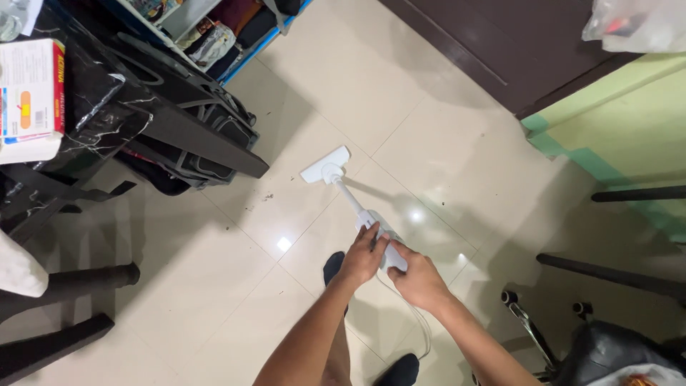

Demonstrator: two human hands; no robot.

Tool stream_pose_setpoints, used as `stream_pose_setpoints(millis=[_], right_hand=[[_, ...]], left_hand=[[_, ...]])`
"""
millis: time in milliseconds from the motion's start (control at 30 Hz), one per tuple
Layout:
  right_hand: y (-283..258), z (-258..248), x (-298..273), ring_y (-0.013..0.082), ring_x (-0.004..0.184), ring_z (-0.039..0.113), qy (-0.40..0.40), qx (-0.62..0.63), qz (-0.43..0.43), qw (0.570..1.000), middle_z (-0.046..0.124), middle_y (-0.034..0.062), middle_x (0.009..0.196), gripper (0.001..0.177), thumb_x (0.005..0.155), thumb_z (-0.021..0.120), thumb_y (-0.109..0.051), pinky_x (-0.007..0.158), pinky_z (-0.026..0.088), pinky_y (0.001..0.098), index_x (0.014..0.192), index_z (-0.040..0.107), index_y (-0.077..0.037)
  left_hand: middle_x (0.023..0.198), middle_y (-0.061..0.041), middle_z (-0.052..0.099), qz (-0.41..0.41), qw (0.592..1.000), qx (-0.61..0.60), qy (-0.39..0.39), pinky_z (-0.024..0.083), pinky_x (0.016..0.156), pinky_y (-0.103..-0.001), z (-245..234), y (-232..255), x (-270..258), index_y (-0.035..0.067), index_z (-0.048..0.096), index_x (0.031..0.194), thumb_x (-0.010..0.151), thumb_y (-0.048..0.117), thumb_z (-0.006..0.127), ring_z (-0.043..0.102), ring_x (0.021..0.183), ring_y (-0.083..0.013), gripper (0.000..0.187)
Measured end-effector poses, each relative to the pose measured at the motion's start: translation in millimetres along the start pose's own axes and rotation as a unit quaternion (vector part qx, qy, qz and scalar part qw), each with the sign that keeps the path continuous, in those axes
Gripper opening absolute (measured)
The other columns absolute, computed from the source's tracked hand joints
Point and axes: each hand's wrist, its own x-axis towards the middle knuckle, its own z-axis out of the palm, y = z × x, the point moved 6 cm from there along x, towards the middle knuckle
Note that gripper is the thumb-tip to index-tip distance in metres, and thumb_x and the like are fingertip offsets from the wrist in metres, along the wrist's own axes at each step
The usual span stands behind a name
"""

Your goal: The person is vacuuming the floor and moving objects like a fan to reach more areas.

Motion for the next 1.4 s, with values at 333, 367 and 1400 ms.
stream_pose_setpoints(millis=[333, 367, 1400], right_hand=[[-69, 9, 118, 0.0377, 0.124, 0.063, -0.018, -0.014, 0.009, 1.000, 0.063, 0.0241, 0.135, 0.067, 0.083, 0.068, -0.020, 0.105, 0.049, 0.0388, 0.147, 0.050, -0.006], [-79, 9, 130, 0.0379, 0.124, 0.063, -0.018, -0.022, 0.008, 1.000, 0.063, 0.0237, 0.135, 0.067, 0.083, 0.067, -0.020, 0.106, 0.049, 0.0387, 0.147, 0.051, -0.007], [-88, 15, 162, 0.0334, 0.115, 0.070, 0.083, 0.070, -0.100, 0.989, 0.071, 0.0246, 0.124, 0.062, 0.085, 0.073, -0.018, 0.097, 0.052, 0.0381, 0.142, 0.057, -0.003]], left_hand=[[0.162, -0.020, 0.034, -0.006, 1.000, 0.014, 0.017, 0.030, 0.121, -0.037, -90, -1, 101, 0.019, 0.042, 0.156, 0.099, 0.059, 0.043, 0.029, 0.153, -0.0339, 0.069], [0.162, -0.020, 0.035, 0.001, 1.000, 0.021, 0.020, 0.030, 0.122, -0.037, -100, -1, 114, 0.019, 0.042, 0.156, 0.099, 0.059, 0.042, 0.028, 0.153, -0.0339, 0.070], [0.162, -0.027, 0.033, 0.053, 0.995, 0.034, 0.083, 0.037, 0.119, -0.042, -136, 6, 153, 0.020, 0.046, 0.154, 0.094, 0.057, 0.053, 0.039, 0.146, -0.0420, 0.072]])
